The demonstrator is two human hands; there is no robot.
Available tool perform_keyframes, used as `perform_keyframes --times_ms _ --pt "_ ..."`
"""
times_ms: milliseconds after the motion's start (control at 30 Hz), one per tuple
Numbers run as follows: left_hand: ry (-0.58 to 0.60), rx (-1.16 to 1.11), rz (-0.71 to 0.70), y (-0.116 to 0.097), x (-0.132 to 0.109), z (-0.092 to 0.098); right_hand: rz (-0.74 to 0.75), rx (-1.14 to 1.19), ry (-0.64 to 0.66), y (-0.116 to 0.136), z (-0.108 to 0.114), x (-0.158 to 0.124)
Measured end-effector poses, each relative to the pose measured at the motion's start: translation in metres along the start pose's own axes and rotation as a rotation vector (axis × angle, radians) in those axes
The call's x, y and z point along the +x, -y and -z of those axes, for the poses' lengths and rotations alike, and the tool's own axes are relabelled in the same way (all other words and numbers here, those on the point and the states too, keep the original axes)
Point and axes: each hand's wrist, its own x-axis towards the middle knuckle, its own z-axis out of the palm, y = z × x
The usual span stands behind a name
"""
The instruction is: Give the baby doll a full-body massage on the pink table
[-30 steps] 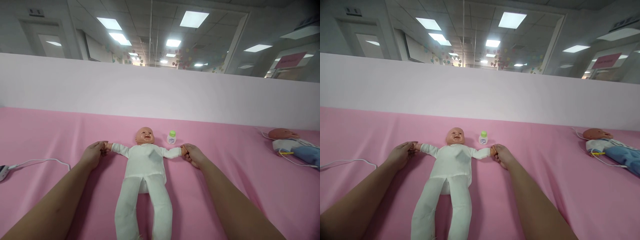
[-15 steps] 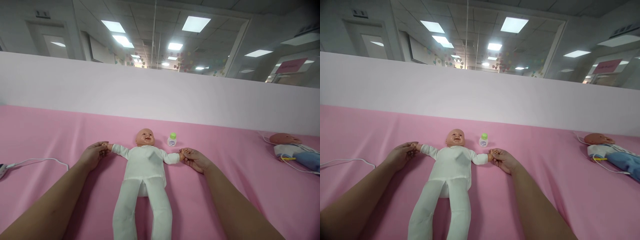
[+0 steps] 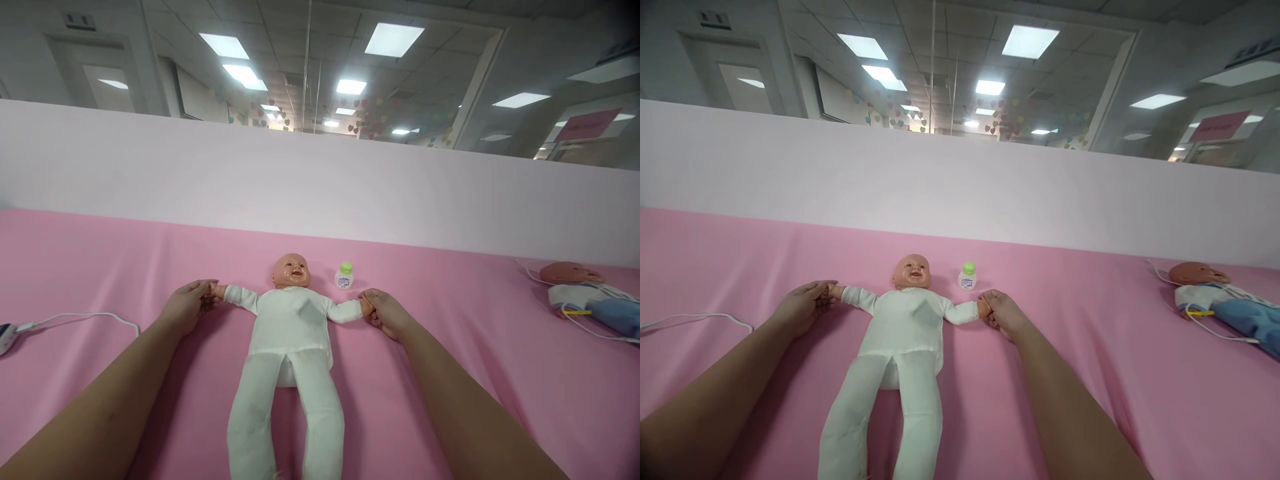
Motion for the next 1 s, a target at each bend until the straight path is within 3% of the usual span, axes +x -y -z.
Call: perform_keyframes --times_ms 100,300,400,667,1000 --pt "0.009 -0.034 0.020 0.000 0.002 0.000 -0.020 0.042 0.036 0.001 0.003 -0.001" --pt "0.030 -0.064 0.022 -0.001 0.001 -0.001 0.016 0.222 0.299 -0.002 0.016 -0.001" --pt "0.035 -0.056 0.022 -0.003 -0.001 -0.001 0.038 0.231 0.372 -0.004 0.021 0.000" --pt "0.103 -0.003 -0.017 -0.001 -0.005 0.001 0.089 0.075 0.346 0.000 0.014 -0.006" --pt "0.030 0.021 -0.013 0.000 -0.001 -0.002 0.078 -0.017 0.111 0.000 -0.002 -0.005"
